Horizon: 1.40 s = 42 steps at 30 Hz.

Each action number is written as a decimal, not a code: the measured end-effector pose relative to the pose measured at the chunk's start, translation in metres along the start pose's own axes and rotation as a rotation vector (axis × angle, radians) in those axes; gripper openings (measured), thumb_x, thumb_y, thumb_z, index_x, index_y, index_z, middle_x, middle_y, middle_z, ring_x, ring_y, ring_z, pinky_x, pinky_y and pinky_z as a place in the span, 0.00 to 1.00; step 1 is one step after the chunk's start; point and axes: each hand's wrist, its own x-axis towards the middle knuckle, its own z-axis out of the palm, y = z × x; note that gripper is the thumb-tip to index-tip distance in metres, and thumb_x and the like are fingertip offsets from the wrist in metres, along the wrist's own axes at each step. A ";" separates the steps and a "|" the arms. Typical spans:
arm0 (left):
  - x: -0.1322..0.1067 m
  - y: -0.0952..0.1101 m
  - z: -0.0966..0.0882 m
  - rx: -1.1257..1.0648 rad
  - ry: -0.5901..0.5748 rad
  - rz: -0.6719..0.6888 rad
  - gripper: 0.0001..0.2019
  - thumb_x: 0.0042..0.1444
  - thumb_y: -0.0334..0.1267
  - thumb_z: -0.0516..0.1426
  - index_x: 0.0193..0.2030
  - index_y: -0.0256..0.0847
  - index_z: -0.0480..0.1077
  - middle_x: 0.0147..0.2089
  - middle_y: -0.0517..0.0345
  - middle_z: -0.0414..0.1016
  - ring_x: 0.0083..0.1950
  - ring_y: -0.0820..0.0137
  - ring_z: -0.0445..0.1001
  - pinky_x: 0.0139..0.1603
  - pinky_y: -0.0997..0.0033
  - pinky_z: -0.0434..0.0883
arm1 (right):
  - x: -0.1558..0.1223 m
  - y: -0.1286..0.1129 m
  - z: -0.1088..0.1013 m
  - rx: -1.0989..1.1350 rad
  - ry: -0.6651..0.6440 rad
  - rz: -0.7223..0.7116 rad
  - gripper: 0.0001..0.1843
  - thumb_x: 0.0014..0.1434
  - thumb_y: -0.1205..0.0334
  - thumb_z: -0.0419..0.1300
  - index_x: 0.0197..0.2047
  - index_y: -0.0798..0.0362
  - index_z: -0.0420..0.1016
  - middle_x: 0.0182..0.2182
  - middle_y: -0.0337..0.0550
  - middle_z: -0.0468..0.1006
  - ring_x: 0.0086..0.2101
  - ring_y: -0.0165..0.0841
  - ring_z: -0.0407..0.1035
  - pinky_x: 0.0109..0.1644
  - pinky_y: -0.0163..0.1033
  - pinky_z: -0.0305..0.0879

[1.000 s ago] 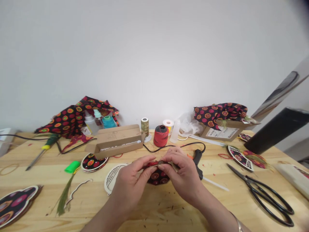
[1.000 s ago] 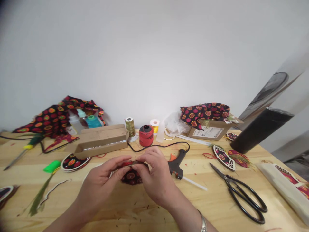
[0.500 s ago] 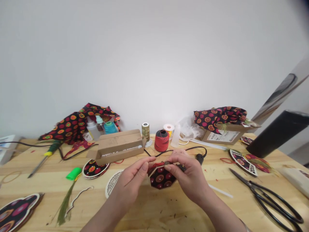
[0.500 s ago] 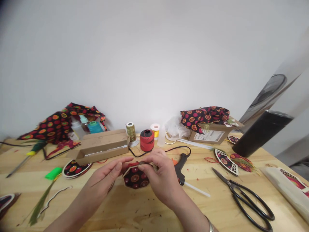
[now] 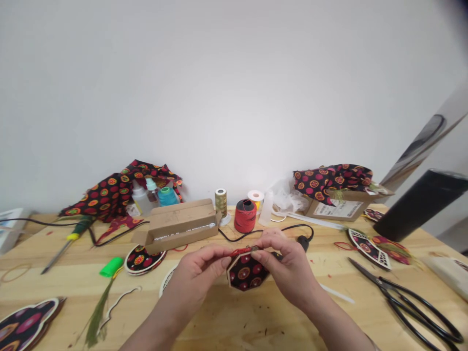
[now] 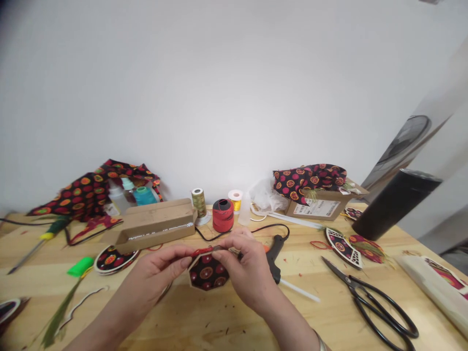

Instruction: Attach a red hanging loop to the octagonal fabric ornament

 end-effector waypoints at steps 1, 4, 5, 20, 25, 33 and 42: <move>0.000 0.000 0.000 0.002 0.015 0.010 0.09 0.54 0.40 0.57 0.38 0.45 0.78 0.39 0.57 0.81 0.42 0.64 0.76 0.45 0.68 0.70 | 0.000 0.000 0.000 -0.006 -0.009 0.011 0.05 0.52 0.69 0.60 0.28 0.50 0.75 0.28 0.39 0.72 0.34 0.33 0.66 0.38 0.39 0.63; 0.001 0.002 0.000 -0.034 0.064 0.027 0.07 0.52 0.40 0.59 0.34 0.43 0.78 0.36 0.58 0.81 0.39 0.66 0.75 0.43 0.71 0.71 | -0.001 0.000 0.001 -0.013 -0.038 0.032 0.05 0.52 0.69 0.60 0.27 0.51 0.74 0.27 0.39 0.71 0.34 0.34 0.66 0.39 0.39 0.63; 0.001 0.002 0.000 -0.046 0.082 0.025 0.07 0.52 0.40 0.59 0.33 0.42 0.78 0.35 0.58 0.80 0.39 0.66 0.75 0.42 0.71 0.71 | -0.001 0.000 0.001 -0.011 -0.048 0.037 0.05 0.52 0.69 0.60 0.26 0.51 0.74 0.27 0.39 0.70 0.34 0.34 0.65 0.39 0.39 0.63; -0.003 -0.004 -0.003 -0.511 -0.002 -0.121 0.09 0.48 0.38 0.64 0.37 0.38 0.77 0.23 0.61 0.73 0.24 0.79 0.63 0.25 0.80 0.60 | -0.005 0.000 0.009 -0.077 -0.212 0.103 0.04 0.53 0.69 0.61 0.28 0.52 0.75 0.26 0.39 0.69 0.34 0.34 0.65 0.39 0.40 0.62; -0.003 0.002 -0.004 -0.635 -0.094 -0.112 0.13 0.55 0.40 0.57 0.39 0.32 0.77 0.28 0.48 0.78 0.24 0.76 0.63 0.25 0.77 0.60 | -0.006 -0.001 0.009 -0.083 -0.231 0.130 0.05 0.53 0.69 0.61 0.28 0.53 0.76 0.26 0.39 0.69 0.33 0.33 0.65 0.39 0.40 0.60; -0.004 0.007 -0.009 -0.759 -0.166 -0.204 0.16 0.43 0.24 0.56 0.39 0.33 0.78 0.35 0.44 0.81 0.30 0.68 0.75 0.29 0.75 0.67 | -0.007 0.002 0.009 -0.067 -0.221 0.135 0.03 0.52 0.68 0.62 0.28 0.53 0.76 0.27 0.39 0.68 0.32 0.32 0.65 0.39 0.39 0.61; -0.006 0.009 -0.003 -0.625 -0.091 -0.208 0.12 0.45 0.33 0.65 0.40 0.36 0.77 0.36 0.47 0.81 0.35 0.61 0.79 0.35 0.68 0.74 | -0.007 0.002 0.009 -0.062 -0.223 0.119 0.04 0.52 0.69 0.61 0.28 0.52 0.76 0.26 0.38 0.69 0.32 0.31 0.66 0.37 0.38 0.61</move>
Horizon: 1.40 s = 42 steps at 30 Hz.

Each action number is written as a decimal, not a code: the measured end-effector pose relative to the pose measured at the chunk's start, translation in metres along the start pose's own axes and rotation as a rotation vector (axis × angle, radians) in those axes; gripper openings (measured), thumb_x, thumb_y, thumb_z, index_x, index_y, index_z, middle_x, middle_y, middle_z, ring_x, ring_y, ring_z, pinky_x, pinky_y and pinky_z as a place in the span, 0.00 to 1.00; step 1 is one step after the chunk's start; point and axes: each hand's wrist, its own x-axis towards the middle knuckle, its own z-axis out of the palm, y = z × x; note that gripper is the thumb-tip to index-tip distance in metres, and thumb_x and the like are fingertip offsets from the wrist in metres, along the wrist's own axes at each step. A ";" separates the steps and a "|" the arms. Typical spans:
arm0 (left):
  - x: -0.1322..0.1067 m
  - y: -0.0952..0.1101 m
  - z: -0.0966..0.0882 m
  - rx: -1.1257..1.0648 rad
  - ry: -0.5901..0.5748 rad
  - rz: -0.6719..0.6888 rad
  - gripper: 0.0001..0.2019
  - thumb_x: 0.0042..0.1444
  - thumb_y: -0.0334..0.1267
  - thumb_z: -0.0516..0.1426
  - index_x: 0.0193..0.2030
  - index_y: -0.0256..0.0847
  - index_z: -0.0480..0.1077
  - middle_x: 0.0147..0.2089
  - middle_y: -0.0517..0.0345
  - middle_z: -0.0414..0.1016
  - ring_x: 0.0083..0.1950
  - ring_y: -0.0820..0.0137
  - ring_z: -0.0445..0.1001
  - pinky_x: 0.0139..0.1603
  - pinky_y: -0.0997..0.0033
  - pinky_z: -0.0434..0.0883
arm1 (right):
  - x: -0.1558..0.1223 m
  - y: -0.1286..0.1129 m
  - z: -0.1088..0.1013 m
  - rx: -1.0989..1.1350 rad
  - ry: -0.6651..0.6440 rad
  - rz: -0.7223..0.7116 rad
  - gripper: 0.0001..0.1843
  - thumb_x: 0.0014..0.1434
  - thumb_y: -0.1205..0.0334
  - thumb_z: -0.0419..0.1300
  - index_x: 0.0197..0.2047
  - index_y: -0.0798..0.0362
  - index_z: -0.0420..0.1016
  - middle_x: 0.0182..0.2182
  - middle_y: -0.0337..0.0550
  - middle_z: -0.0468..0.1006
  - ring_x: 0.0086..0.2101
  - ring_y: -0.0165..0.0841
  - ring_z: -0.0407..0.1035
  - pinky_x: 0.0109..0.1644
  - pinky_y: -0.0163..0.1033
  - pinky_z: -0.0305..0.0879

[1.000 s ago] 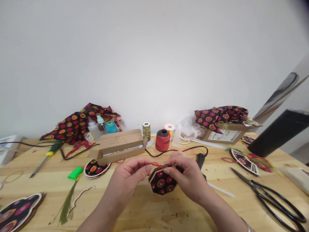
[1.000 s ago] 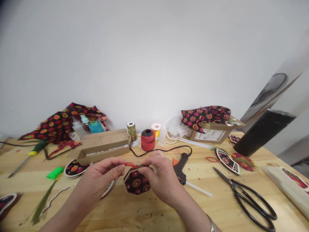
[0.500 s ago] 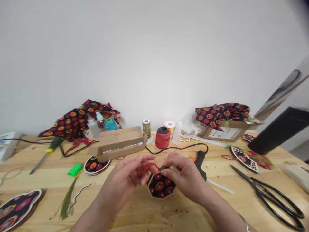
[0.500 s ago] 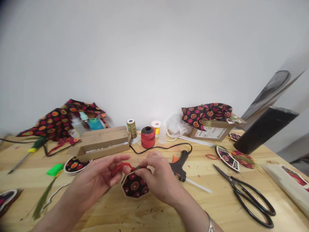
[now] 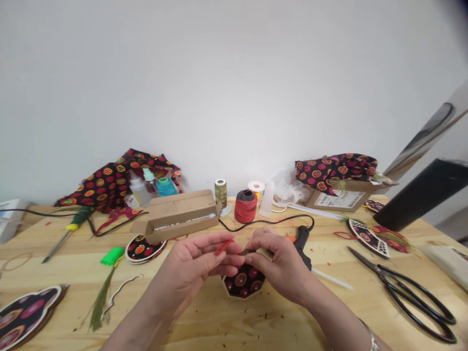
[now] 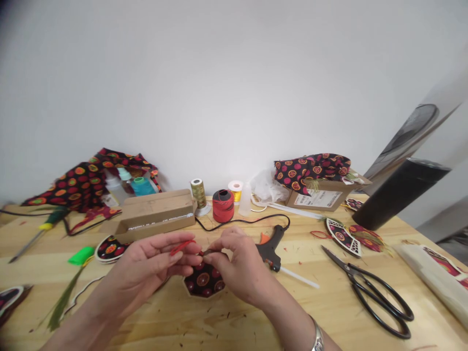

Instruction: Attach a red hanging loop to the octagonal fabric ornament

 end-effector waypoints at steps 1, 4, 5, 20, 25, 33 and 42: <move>0.000 0.000 0.000 0.020 0.021 0.001 0.12 0.45 0.34 0.65 0.39 0.36 0.77 0.35 0.48 0.81 0.34 0.63 0.79 0.33 0.70 0.74 | 0.000 0.000 0.000 0.005 -0.003 -0.001 0.04 0.52 0.69 0.61 0.28 0.52 0.76 0.27 0.38 0.69 0.32 0.31 0.66 0.38 0.38 0.61; 0.002 -0.002 0.000 0.086 0.081 0.029 0.08 0.45 0.36 0.65 0.34 0.37 0.77 0.29 0.53 0.80 0.23 0.73 0.75 0.22 0.79 0.68 | 0.000 -0.001 -0.001 0.021 -0.003 -0.005 0.03 0.52 0.68 0.62 0.28 0.52 0.76 0.28 0.39 0.69 0.33 0.32 0.66 0.39 0.39 0.62; 0.003 -0.003 0.000 0.110 0.099 0.046 0.07 0.45 0.36 0.65 0.32 0.37 0.77 0.26 0.55 0.79 0.19 0.77 0.71 0.19 0.81 0.64 | 0.000 -0.002 -0.001 0.022 -0.001 -0.009 0.03 0.52 0.68 0.62 0.28 0.52 0.76 0.28 0.39 0.70 0.33 0.32 0.66 0.39 0.39 0.62; 0.005 -0.011 -0.002 0.384 0.131 0.076 0.11 0.48 0.45 0.62 0.33 0.39 0.78 0.30 0.57 0.76 0.32 0.69 0.70 0.34 0.73 0.66 | -0.001 -0.002 -0.001 0.087 -0.047 -0.046 0.03 0.51 0.69 0.63 0.30 0.52 0.78 0.27 0.39 0.69 0.33 0.33 0.65 0.40 0.40 0.61; 0.006 -0.008 0.001 0.385 0.119 0.075 0.09 0.45 0.39 0.65 0.35 0.40 0.78 0.33 0.59 0.77 0.36 0.69 0.72 0.39 0.72 0.68 | 0.000 -0.001 -0.001 0.079 -0.019 -0.058 0.02 0.51 0.68 0.63 0.29 0.52 0.77 0.27 0.38 0.70 0.33 0.32 0.65 0.39 0.40 0.61; 0.006 -0.015 -0.001 0.255 0.129 0.013 0.13 0.47 0.41 0.63 0.39 0.39 0.77 0.30 0.56 0.78 0.31 0.70 0.73 0.34 0.72 0.68 | 0.000 -0.003 -0.001 0.054 -0.006 -0.079 0.02 0.52 0.67 0.63 0.28 0.52 0.77 0.26 0.38 0.70 0.33 0.33 0.64 0.39 0.40 0.60; 0.006 -0.014 0.000 0.338 0.114 0.056 0.08 0.49 0.42 0.62 0.32 0.39 0.79 0.29 0.58 0.78 0.32 0.70 0.72 0.35 0.73 0.67 | 0.000 -0.005 -0.001 0.083 0.000 -0.051 0.02 0.51 0.68 0.63 0.29 0.52 0.78 0.26 0.39 0.70 0.32 0.33 0.65 0.39 0.40 0.61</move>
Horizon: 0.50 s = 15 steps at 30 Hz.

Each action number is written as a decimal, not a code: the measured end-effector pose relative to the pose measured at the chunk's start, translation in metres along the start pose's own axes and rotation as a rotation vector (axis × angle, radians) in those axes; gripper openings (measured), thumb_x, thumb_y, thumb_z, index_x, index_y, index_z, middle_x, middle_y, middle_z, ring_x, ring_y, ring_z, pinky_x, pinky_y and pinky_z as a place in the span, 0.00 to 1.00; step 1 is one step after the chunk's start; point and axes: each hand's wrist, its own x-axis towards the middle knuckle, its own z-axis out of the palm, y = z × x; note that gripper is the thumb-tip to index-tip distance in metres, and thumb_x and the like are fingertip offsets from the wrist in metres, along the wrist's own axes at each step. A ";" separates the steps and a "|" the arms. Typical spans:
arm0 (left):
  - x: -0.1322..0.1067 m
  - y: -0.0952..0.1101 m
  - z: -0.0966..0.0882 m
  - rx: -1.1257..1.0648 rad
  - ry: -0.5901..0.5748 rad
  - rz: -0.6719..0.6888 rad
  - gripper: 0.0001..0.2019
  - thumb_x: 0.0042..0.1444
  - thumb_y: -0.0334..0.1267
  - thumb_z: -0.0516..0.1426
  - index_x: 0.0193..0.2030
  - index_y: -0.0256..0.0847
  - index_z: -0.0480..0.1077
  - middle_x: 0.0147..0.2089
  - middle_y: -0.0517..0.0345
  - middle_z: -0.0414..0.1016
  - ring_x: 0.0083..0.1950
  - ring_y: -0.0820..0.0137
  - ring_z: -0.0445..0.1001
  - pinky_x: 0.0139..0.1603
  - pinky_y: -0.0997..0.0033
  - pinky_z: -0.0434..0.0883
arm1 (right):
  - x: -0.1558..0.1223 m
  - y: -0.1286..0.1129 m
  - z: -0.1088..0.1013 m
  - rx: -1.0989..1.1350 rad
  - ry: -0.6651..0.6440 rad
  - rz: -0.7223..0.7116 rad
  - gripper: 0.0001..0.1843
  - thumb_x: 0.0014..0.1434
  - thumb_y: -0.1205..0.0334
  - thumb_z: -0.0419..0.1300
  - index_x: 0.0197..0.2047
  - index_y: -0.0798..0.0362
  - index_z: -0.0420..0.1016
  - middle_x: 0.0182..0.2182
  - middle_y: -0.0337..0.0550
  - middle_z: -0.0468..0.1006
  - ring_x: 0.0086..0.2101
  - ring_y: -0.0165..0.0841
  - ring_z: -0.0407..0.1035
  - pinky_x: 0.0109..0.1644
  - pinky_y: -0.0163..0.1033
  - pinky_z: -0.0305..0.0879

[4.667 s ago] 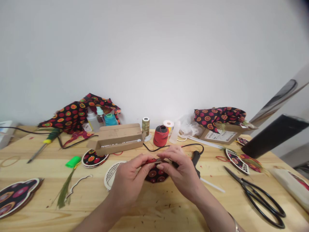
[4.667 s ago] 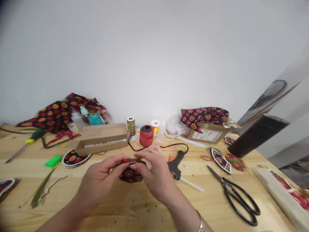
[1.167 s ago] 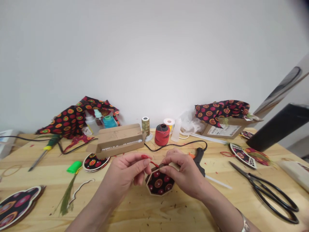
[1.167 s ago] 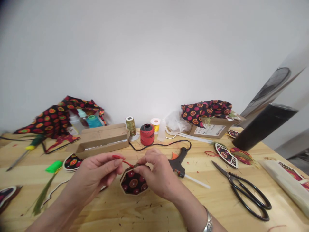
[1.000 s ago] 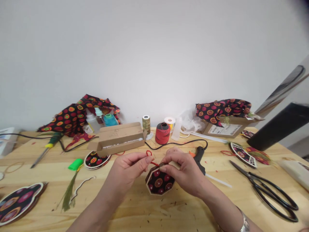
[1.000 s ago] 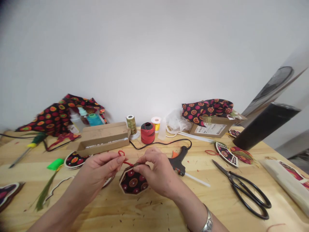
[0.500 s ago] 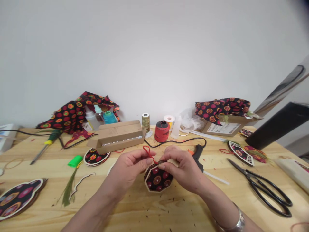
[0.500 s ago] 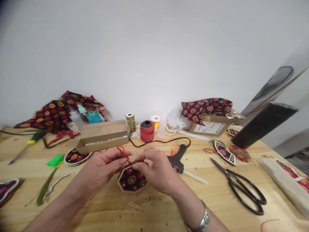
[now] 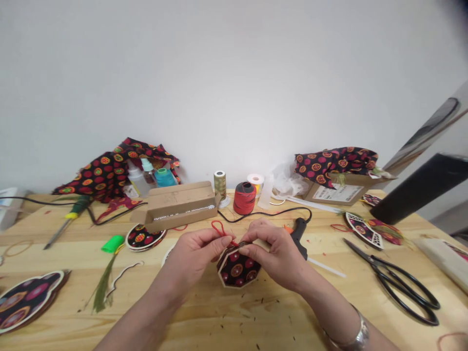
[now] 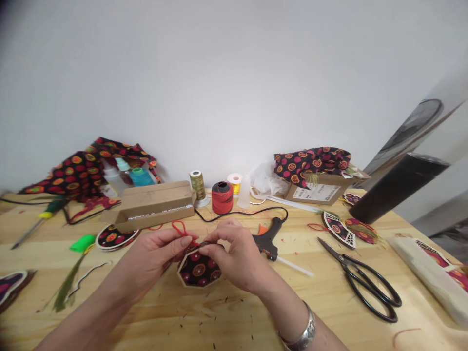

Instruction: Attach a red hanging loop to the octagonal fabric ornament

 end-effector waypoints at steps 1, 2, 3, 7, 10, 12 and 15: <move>0.000 0.001 0.000 0.030 0.003 0.022 0.08 0.49 0.41 0.62 0.31 0.39 0.78 0.29 0.58 0.77 0.33 0.70 0.72 0.36 0.74 0.67 | 0.000 0.000 0.000 -0.001 0.002 0.005 0.02 0.51 0.68 0.63 0.29 0.53 0.78 0.26 0.39 0.70 0.33 0.33 0.65 0.39 0.40 0.61; 0.000 0.001 0.000 0.056 0.007 0.044 0.07 0.49 0.41 0.62 0.30 0.39 0.78 0.29 0.59 0.77 0.33 0.70 0.71 0.36 0.74 0.67 | 0.000 0.000 0.000 -0.002 0.003 0.008 0.03 0.51 0.68 0.63 0.29 0.53 0.78 0.26 0.39 0.70 0.33 0.33 0.65 0.40 0.40 0.61; 0.000 0.002 0.001 0.073 0.014 0.059 0.07 0.49 0.40 0.63 0.29 0.39 0.78 0.29 0.59 0.77 0.33 0.71 0.71 0.37 0.75 0.66 | 0.000 0.000 0.000 -0.002 0.003 0.007 0.03 0.51 0.68 0.63 0.29 0.52 0.78 0.26 0.39 0.71 0.33 0.33 0.65 0.40 0.40 0.61; -0.001 0.004 0.002 0.050 0.052 0.039 0.05 0.46 0.39 0.64 0.28 0.40 0.78 0.30 0.58 0.77 0.34 0.69 0.72 0.38 0.73 0.68 | 0.000 0.001 0.000 -0.006 0.009 -0.005 0.03 0.51 0.68 0.63 0.29 0.52 0.78 0.26 0.39 0.71 0.33 0.33 0.65 0.40 0.40 0.61; -0.001 0.003 0.003 0.029 0.062 0.016 0.06 0.45 0.39 0.64 0.29 0.39 0.78 0.30 0.57 0.79 0.34 0.68 0.73 0.38 0.71 0.68 | 0.000 0.002 0.000 -0.019 0.022 0.003 0.02 0.51 0.67 0.63 0.29 0.52 0.78 0.26 0.39 0.71 0.32 0.33 0.65 0.39 0.40 0.62; -0.001 0.003 0.002 0.021 0.068 0.014 0.06 0.45 0.38 0.65 0.29 0.39 0.78 0.30 0.56 0.79 0.34 0.68 0.73 0.38 0.72 0.68 | -0.001 0.002 0.000 -0.023 0.022 0.002 0.02 0.52 0.67 0.63 0.29 0.52 0.78 0.26 0.39 0.71 0.33 0.33 0.66 0.39 0.40 0.62; 0.000 0.001 0.001 -0.015 0.079 0.003 0.06 0.44 0.38 0.65 0.30 0.38 0.78 0.30 0.55 0.80 0.35 0.68 0.74 0.39 0.71 0.68 | -0.001 0.001 0.000 -0.019 0.022 -0.005 0.02 0.52 0.67 0.63 0.29 0.52 0.78 0.26 0.39 0.71 0.32 0.33 0.65 0.39 0.40 0.62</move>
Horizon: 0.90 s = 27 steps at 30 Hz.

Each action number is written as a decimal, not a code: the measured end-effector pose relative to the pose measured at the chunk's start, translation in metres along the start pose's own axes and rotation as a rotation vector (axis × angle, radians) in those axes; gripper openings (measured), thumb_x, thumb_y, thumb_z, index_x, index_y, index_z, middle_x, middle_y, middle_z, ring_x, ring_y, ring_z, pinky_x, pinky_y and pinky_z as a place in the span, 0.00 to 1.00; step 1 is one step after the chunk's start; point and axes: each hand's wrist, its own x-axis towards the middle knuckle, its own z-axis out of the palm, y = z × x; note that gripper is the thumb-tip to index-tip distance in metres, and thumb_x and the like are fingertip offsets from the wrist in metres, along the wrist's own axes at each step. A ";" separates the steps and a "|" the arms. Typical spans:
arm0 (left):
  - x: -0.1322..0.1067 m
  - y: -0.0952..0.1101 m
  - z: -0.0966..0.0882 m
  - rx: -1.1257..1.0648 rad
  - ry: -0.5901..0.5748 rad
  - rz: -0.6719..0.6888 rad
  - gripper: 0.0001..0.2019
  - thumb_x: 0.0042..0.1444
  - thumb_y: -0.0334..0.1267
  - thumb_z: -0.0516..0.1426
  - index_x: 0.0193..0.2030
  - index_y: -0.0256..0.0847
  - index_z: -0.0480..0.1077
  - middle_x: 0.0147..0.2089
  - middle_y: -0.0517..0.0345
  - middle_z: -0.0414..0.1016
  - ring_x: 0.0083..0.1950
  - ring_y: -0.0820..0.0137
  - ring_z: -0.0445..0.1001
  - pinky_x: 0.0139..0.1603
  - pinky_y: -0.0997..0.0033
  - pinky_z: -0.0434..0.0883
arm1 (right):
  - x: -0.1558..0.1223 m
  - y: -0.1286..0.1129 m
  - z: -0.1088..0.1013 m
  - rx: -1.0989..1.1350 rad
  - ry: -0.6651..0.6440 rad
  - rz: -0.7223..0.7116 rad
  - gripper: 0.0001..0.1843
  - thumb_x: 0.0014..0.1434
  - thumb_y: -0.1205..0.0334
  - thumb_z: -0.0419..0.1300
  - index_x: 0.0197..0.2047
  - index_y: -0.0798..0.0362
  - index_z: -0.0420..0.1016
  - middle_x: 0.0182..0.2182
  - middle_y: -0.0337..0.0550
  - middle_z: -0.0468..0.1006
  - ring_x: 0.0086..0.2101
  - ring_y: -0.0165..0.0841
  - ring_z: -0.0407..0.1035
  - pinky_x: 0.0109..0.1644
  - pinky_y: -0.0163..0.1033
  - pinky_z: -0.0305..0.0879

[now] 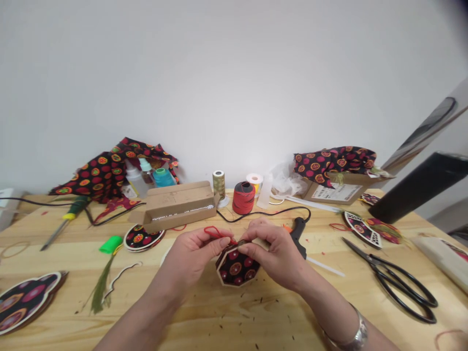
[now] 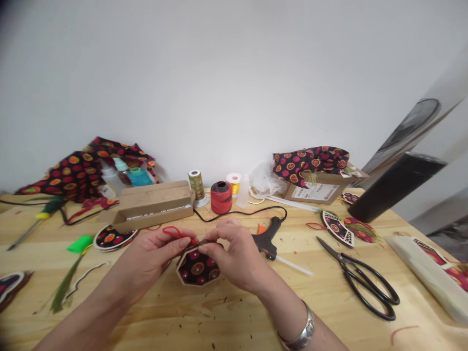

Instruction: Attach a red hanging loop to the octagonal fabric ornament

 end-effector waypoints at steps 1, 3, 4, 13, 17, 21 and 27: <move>0.000 -0.001 0.000 -0.019 0.001 -0.007 0.07 0.44 0.38 0.65 0.31 0.38 0.78 0.31 0.55 0.80 0.35 0.67 0.74 0.39 0.71 0.68 | 0.000 0.000 0.000 0.001 0.002 0.000 0.03 0.51 0.67 0.63 0.29 0.52 0.78 0.26 0.39 0.71 0.32 0.33 0.65 0.39 0.40 0.62; 0.001 -0.003 -0.001 -0.064 -0.004 -0.031 0.09 0.45 0.38 0.65 0.33 0.38 0.78 0.32 0.55 0.80 0.37 0.67 0.75 0.40 0.70 0.68 | 0.000 -0.001 0.000 0.001 0.012 0.000 0.03 0.51 0.68 0.63 0.29 0.52 0.78 0.26 0.39 0.71 0.32 0.33 0.65 0.39 0.40 0.62; 0.002 -0.003 -0.001 -0.089 -0.009 -0.046 0.09 0.45 0.39 0.65 0.34 0.39 0.78 0.33 0.55 0.80 0.38 0.67 0.75 0.41 0.70 0.68 | 0.000 -0.001 0.000 0.000 0.017 0.000 0.03 0.51 0.68 0.63 0.29 0.52 0.78 0.26 0.39 0.71 0.32 0.33 0.65 0.39 0.40 0.62; 0.000 0.001 0.001 -0.220 -0.073 -0.172 0.09 0.46 0.39 0.65 0.32 0.36 0.79 0.32 0.55 0.80 0.35 0.71 0.73 0.38 0.74 0.68 | 0.001 0.000 0.000 -0.018 0.025 0.003 0.03 0.52 0.66 0.62 0.27 0.53 0.76 0.25 0.39 0.71 0.32 0.33 0.65 0.37 0.39 0.62; 0.000 0.000 0.002 -0.238 -0.053 -0.157 0.09 0.45 0.39 0.65 0.32 0.36 0.79 0.32 0.54 0.79 0.35 0.69 0.73 0.38 0.72 0.68 | 0.000 -0.001 0.000 -0.010 0.020 -0.012 0.04 0.53 0.66 0.62 0.27 0.52 0.76 0.26 0.39 0.71 0.33 0.33 0.65 0.38 0.39 0.62; 0.000 -0.002 0.003 -0.189 -0.030 -0.124 0.10 0.44 0.39 0.66 0.31 0.35 0.79 0.32 0.52 0.79 0.35 0.67 0.73 0.37 0.71 0.68 | 0.000 0.000 0.001 -0.018 0.023 -0.011 0.03 0.52 0.66 0.62 0.28 0.52 0.76 0.26 0.39 0.71 0.32 0.33 0.65 0.38 0.39 0.62; -0.001 -0.003 0.001 -0.010 -0.008 0.003 0.08 0.47 0.41 0.64 0.30 0.39 0.78 0.31 0.56 0.77 0.36 0.67 0.71 0.38 0.71 0.67 | 0.000 0.001 0.002 -0.028 0.019 -0.005 0.03 0.52 0.66 0.62 0.28 0.53 0.76 0.25 0.39 0.71 0.32 0.33 0.65 0.38 0.40 0.61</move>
